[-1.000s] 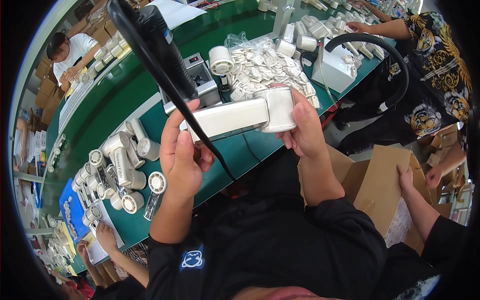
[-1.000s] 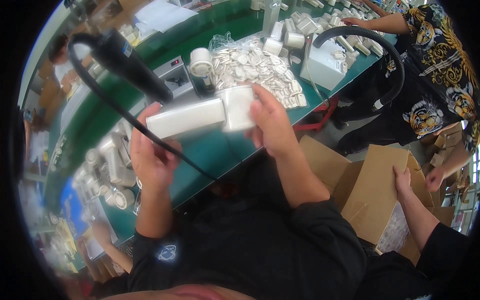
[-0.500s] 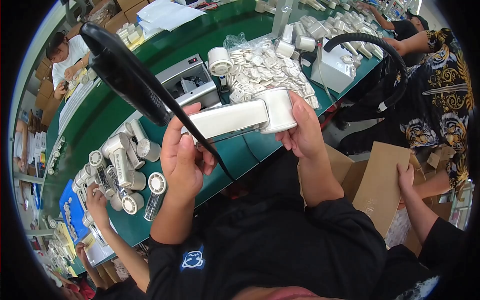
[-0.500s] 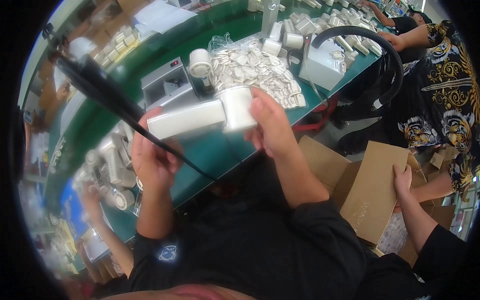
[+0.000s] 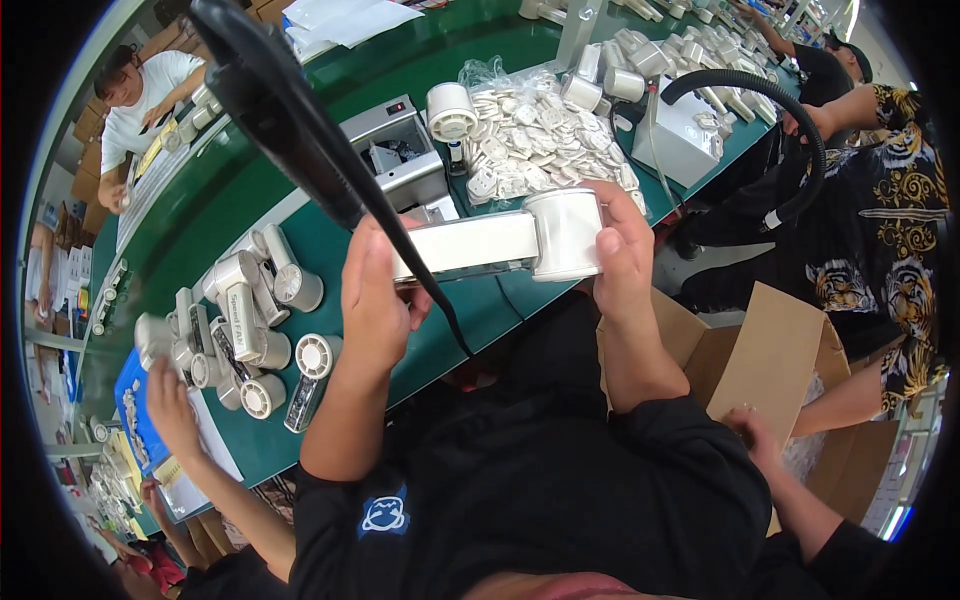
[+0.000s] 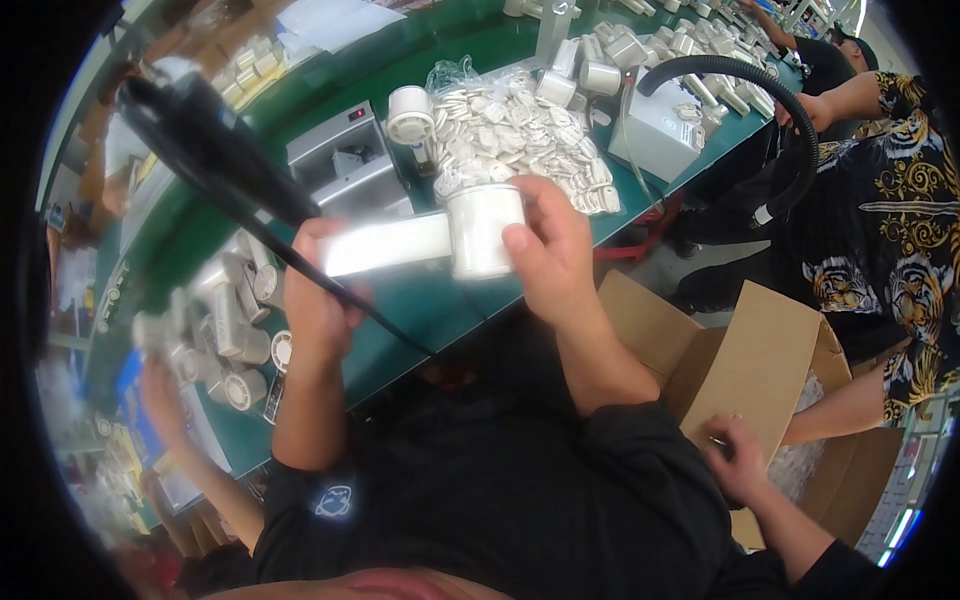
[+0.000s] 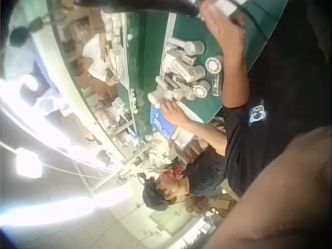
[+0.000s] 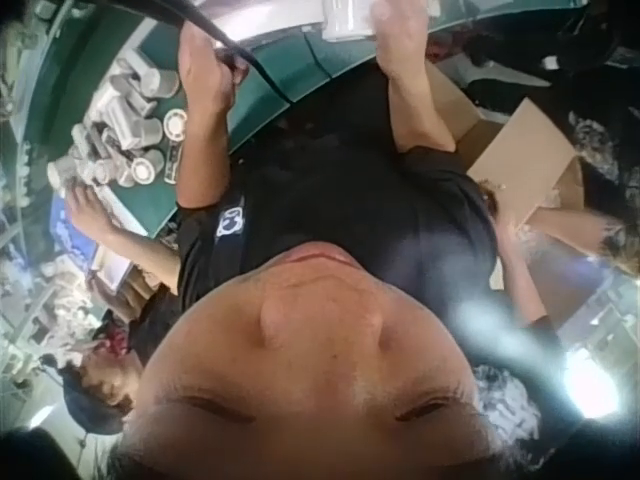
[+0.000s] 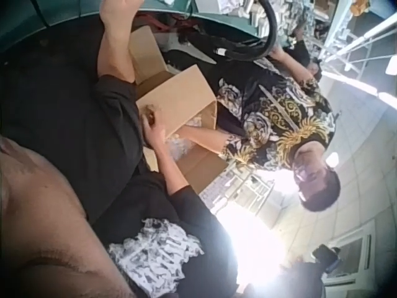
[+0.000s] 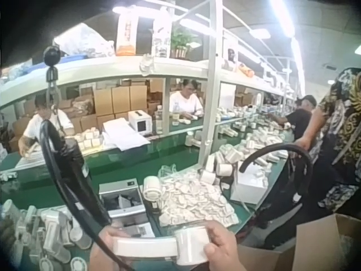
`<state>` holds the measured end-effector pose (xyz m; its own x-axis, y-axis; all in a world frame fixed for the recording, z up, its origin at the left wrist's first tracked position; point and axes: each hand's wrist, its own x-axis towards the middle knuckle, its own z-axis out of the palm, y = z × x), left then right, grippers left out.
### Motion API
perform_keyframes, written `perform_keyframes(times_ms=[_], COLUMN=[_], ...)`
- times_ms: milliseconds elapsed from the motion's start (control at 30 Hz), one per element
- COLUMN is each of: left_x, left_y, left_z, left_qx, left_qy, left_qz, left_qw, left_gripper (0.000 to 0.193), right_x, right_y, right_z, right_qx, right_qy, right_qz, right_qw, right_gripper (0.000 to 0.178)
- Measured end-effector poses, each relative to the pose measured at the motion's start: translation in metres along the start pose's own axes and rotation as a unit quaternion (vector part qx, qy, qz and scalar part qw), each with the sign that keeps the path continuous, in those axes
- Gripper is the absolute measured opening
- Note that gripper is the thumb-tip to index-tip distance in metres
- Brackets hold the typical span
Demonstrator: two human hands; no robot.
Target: Assembling and inspecting handheld portable fans at a factory workstation.
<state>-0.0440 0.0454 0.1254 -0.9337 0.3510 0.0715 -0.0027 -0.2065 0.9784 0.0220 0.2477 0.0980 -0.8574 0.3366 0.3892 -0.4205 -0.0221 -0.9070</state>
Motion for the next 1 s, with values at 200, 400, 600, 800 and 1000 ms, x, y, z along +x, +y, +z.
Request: perform_keyframes(times_ms=[200,400,600,800,1000], left_x=[0.001,-0.011,-0.03,-0.051,-0.062], left_y=[-0.024,-0.021,-0.026,-0.063,-0.077], left_z=[-0.011,-0.013,-0.025,-0.046,-0.063], left_qx=[-0.016,0.134,0.08,0.094,0.016], left_qy=[-0.061,-0.021,-0.047,-0.063,0.025], left_qz=[0.016,0.101,0.088,0.375,0.389], left_qw=[0.998,0.986,0.992,0.92,0.921], left_gripper=[0.022,0.015,0.024,0.056,0.052], right_x=[0.004,-0.015,-0.032,-0.046,0.004], right_y=[-0.022,-0.01,0.008,0.047,0.077], right_z=[0.012,0.019,0.027,0.042,0.019], right_qx=[0.181,0.155,0.215,0.293,-0.273], right_qy=[-0.127,-0.06,-0.059,-0.142,-0.025], right_qz=[0.191,0.184,0.18,0.446,0.098], right_qw=[0.956,0.969,0.958,0.834,0.957], right_gripper=[0.063,0.043,0.042,0.048,0.028])
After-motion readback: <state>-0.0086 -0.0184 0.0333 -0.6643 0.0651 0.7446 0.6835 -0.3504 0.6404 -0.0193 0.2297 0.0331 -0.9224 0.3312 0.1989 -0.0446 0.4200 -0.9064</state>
